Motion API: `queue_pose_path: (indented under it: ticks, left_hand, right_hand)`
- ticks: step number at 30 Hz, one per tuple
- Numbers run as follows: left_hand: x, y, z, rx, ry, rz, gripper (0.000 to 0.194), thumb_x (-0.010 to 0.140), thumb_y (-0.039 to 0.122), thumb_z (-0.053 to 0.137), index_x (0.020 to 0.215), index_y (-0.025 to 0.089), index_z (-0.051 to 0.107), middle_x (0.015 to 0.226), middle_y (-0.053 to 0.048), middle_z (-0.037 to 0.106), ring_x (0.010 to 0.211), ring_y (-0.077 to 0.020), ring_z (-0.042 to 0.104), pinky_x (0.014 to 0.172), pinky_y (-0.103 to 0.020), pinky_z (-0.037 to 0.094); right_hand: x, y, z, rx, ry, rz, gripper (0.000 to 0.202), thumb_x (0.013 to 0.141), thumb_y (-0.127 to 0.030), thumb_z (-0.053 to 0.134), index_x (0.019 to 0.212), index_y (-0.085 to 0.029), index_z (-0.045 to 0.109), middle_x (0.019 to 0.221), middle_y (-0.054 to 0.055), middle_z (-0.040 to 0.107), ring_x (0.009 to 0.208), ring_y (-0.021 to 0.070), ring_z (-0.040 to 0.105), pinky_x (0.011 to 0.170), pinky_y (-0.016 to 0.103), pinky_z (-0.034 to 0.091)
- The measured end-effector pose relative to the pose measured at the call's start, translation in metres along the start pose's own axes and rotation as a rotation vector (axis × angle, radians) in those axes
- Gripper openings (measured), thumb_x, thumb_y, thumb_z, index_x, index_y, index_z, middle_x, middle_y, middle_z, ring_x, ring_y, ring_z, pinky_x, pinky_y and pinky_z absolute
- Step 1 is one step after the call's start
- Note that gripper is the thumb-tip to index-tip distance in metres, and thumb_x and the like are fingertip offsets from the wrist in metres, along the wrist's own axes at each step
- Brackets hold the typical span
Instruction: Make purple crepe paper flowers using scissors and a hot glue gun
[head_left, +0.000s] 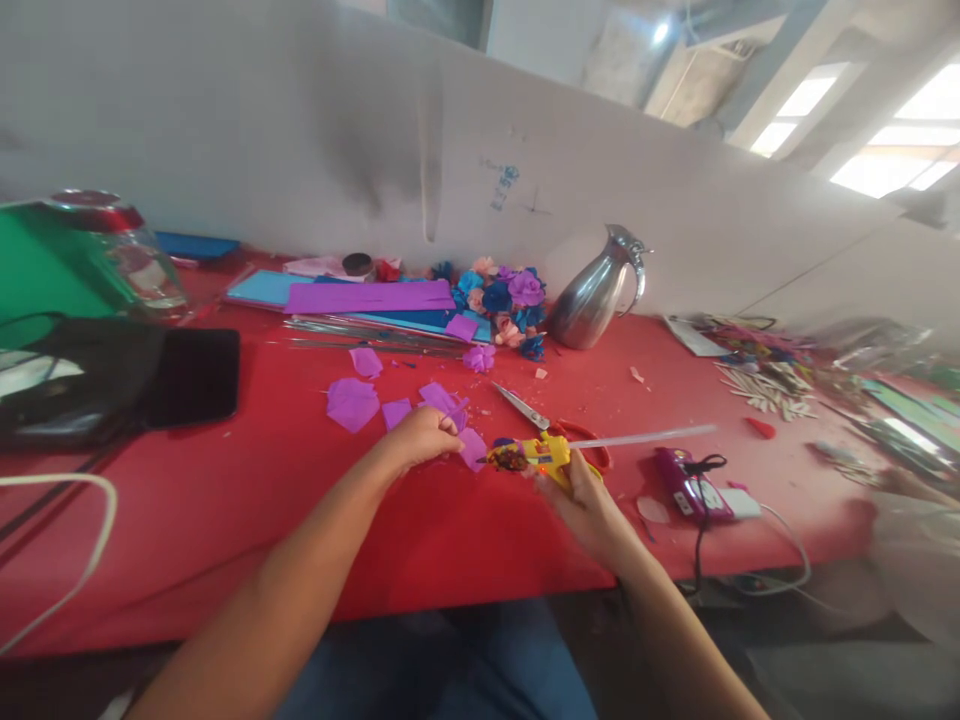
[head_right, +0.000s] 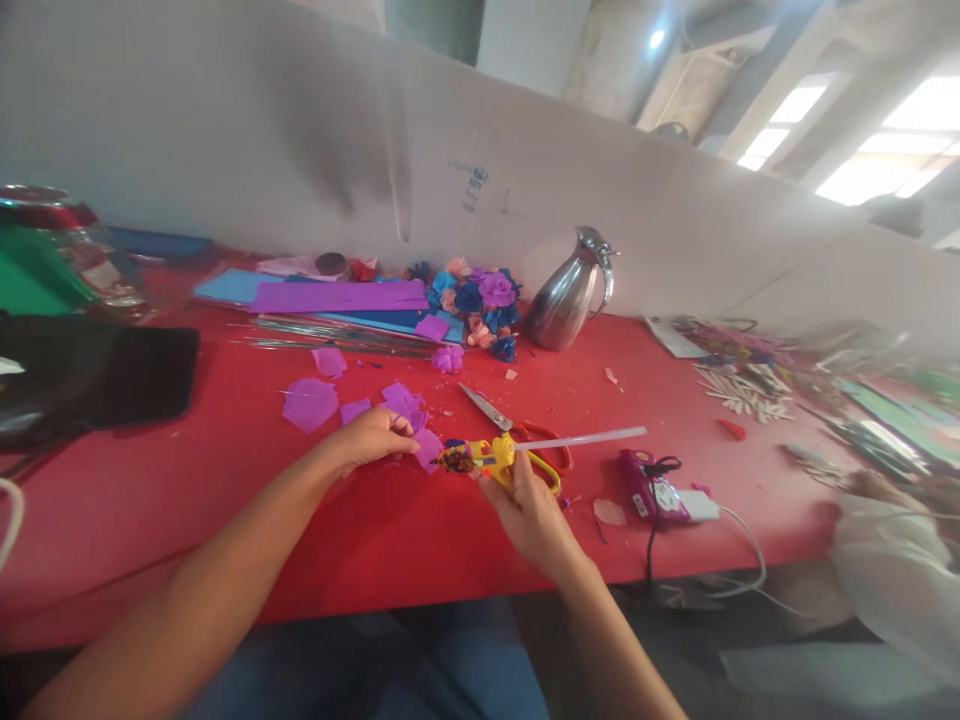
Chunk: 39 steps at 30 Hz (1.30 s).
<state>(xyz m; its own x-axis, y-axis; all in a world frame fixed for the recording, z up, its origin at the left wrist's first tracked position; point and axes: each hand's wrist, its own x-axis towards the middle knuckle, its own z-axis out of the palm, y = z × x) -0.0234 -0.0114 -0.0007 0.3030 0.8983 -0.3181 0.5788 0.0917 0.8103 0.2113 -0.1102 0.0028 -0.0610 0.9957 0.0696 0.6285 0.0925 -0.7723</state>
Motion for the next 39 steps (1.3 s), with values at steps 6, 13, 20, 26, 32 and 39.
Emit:
queue_pose_path:
  ticks: [6, 13, 20, 26, 32, 39]
  left_hand:
    - [0.004, -0.005, 0.002, 0.0, 0.006, 0.035, 0.017, 0.058, 0.029, 0.059, 0.047, 0.017, 0.052, 0.045, 0.003, 0.047, 0.05, -0.0122, 0.042, 0.051, -0.025, 0.029]
    - [0.004, -0.005, 0.002, 0.005, -0.003, 0.04, 0.015, 0.058, 0.028, 0.058, 0.048, 0.018, 0.053, 0.045, 0.003, 0.047, 0.051, -0.0126, 0.043, 0.052, -0.025, 0.029]
    - [0.003, -0.002, 0.001, 0.037, -0.01, 0.038, 0.016, 0.058, 0.025, 0.058, 0.046, 0.018, 0.05, 0.043, 0.004, 0.045, 0.048, -0.0121, 0.041, 0.05, -0.025, 0.027]
    - [0.002, -0.002, 0.001, 0.038, -0.007, 0.038, 0.016, 0.058, 0.025, 0.057, 0.046, 0.018, 0.05, 0.043, 0.004, 0.044, 0.048, -0.0117, 0.04, 0.049, -0.025, 0.026]
    - [0.002, -0.002, 0.001, 0.051, 0.0, 0.039, 0.015, 0.058, 0.026, 0.058, 0.047, 0.018, 0.051, 0.044, 0.004, 0.045, 0.049, -0.0117, 0.04, 0.049, -0.024, 0.027]
    - [0.004, -0.004, 0.001, 0.029, -0.006, 0.043, 0.016, 0.058, 0.028, 0.059, 0.047, 0.018, 0.052, 0.044, 0.003, 0.047, 0.049, -0.012, 0.041, 0.048, -0.025, 0.026]
  right_hand:
    - [0.002, -0.006, 0.002, -0.114, -0.034, 0.045, 0.026, 0.086, -0.047, 0.046, 0.094, -0.023, 0.042, 0.077, 0.003, 0.064, 0.069, 0.0206, 0.061, 0.06, 0.028, 0.043]
    - [0.002, -0.01, 0.001, -0.192, -0.035, 0.072, 0.027, 0.085, -0.05, 0.045, 0.084, -0.023, 0.038, 0.07, 0.001, 0.061, 0.065, 0.0199, 0.058, 0.057, 0.027, 0.04]
    - [0.003, -0.008, -0.001, -0.147, -0.021, 0.043, 0.026, 0.085, -0.049, 0.044, 0.084, -0.024, 0.037, 0.072, 0.001, 0.061, 0.065, 0.019, 0.057, 0.058, 0.027, 0.04]
    - [0.006, -0.01, -0.002, -0.154, -0.012, 0.028, 0.024, 0.085, -0.047, 0.043, 0.084, -0.024, 0.038, 0.071, 0.002, 0.062, 0.065, 0.0196, 0.058, 0.057, 0.027, 0.04]
    - [0.006, -0.009, -0.002, -0.148, -0.011, 0.026, 0.025, 0.085, -0.047, 0.043, 0.088, -0.023, 0.039, 0.081, 0.004, 0.066, 0.071, 0.0209, 0.061, 0.06, 0.028, 0.042]
    - [0.007, -0.012, -0.004, -0.159, -0.002, 0.029, 0.025, 0.084, -0.048, 0.043, 0.088, -0.023, 0.039, 0.08, 0.005, 0.067, 0.069, 0.0214, 0.062, 0.059, 0.028, 0.042]
